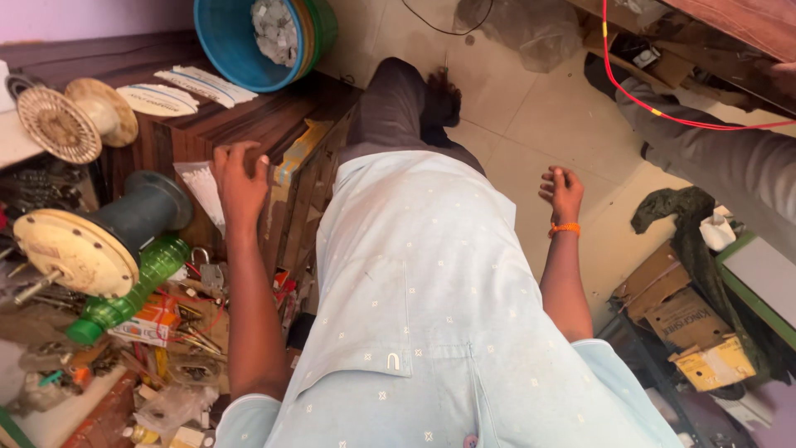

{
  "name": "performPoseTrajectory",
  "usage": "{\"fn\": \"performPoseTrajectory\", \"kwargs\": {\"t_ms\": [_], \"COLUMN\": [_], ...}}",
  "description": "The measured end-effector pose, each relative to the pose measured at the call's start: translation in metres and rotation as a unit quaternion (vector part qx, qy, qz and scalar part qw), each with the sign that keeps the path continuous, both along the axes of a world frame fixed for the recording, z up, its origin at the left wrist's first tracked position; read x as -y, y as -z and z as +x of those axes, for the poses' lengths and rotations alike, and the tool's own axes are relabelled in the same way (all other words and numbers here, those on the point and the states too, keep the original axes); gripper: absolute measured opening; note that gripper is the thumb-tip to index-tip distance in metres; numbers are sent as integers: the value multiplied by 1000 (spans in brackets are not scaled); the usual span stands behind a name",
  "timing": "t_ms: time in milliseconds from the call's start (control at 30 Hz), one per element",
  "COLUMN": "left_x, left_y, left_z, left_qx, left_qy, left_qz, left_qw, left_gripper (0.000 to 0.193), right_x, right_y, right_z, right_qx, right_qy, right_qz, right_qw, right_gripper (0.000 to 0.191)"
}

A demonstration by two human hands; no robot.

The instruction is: The person works on an electric motor stator at a cluttered workbench, using a green-handled screwdriver to work around the copper windings and using scissors to trim insulating material, pressing pieces into the stator slots by hand. At the end the person walks to a storage shelf area.

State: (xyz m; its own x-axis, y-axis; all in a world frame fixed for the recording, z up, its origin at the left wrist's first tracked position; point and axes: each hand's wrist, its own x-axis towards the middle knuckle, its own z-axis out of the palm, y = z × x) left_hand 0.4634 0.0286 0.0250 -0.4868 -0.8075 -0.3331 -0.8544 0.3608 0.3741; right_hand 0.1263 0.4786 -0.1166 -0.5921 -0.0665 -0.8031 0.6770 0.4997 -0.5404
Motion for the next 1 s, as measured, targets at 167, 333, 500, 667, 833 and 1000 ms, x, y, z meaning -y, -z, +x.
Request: {"fn": "performPoseTrajectory", "kwargs": {"t_ms": [167,333,500,667,833,1000], "left_x": [-12,-22,-28,-26,-22,-37], "left_y": [21,48,75,92,100,102], "left_z": [16,32,54,65,63,57], "left_qx": [16,39,56,5,40,65], "left_qy": [-14,19,47,-5,100,121], "left_qz": [20,-6,-58,-9,-21,1], "left_qw": [1000,999,996,1000,994,991], "left_gripper": [35,36,39,34,34,50], "right_x": [-14,-17,-16,-20,2,39], "right_y": [13,23,32,38,61,120], "right_z": [27,40,25,15,-6,-47], "right_qx": [55,42,25,-14,-112,-234], "right_qy": [6,-19,14,48,62,83], "right_qz": [18,-16,-17,-30,62,100], "right_qw": [998,999,999,998,990,963], "right_gripper": [26,27,29,30,35,42]}}
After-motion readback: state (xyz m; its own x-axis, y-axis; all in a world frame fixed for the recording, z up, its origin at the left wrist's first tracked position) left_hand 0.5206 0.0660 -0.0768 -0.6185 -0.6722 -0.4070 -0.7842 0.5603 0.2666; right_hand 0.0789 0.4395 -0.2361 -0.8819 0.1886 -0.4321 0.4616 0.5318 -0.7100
